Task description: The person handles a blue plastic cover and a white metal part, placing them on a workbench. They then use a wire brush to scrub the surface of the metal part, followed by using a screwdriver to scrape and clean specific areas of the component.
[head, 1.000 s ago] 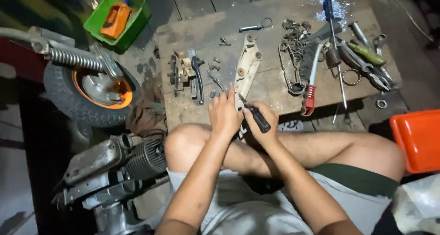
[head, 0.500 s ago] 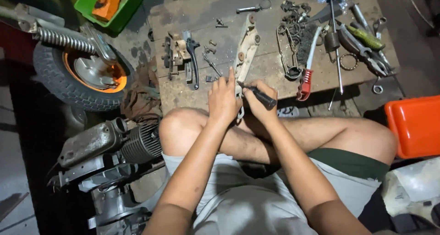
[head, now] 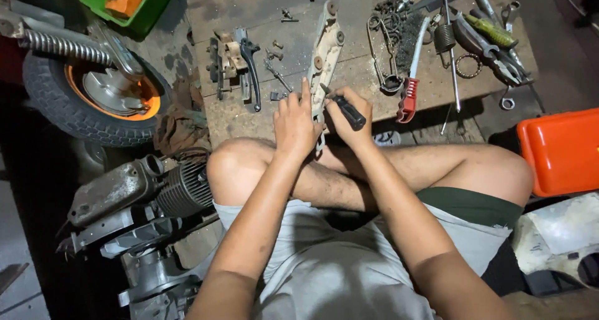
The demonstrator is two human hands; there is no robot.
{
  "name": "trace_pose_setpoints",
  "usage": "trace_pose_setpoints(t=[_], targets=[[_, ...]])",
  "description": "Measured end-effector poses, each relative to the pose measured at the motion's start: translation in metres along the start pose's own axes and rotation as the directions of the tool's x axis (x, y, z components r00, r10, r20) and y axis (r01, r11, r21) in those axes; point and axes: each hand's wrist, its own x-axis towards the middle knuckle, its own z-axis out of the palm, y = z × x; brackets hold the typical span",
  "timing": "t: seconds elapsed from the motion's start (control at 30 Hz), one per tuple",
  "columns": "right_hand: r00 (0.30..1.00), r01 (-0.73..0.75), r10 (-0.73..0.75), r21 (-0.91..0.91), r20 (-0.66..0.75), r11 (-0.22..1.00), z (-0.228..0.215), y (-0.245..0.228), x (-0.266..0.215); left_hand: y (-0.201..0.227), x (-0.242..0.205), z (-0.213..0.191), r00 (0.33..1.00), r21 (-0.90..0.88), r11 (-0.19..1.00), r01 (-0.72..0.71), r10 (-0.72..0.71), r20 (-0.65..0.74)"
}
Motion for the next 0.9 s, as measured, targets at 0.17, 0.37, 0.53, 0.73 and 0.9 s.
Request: trace_pose_setpoints(t=[0.17,0.37,0.53,0.73,0.9], targets=[[0.992,0.127,-0.125,-0.102,0.029,0.987,-0.006,-0.004,0.016,-0.001,0.002,0.004,1.000,0.005,1.000,-0.013,0.013,0.002],[0.933,0.361,-0.355,-0.164,0.063,0.918,-0.009,-0.007,0.016,0.001,0.001,-0.004,1.000,-0.015,1.000,0.004,-0.004,-0.005],[0.904,0.427,-0.399,-0.276,0.154,0.861,-0.013,0.006,0.017,0.000,0.000,-0.002,1.000,-0.027,1.000,-0.010,0.010,-0.022],[0.881,0.440,-0.380,-0.191,0.284,0.878,-0.028,0.007,0.033,0.000,-0.001,0.001,1.000,0.001,1.000,-0.018,0.018,-0.023],[0.880,0.451,-0.356,-0.322,0.315,0.832,-0.027,0.003,0.046,0.000,0.001,0.007,0.999,0.000,1.000,-0.019,0.019,-0.027]])
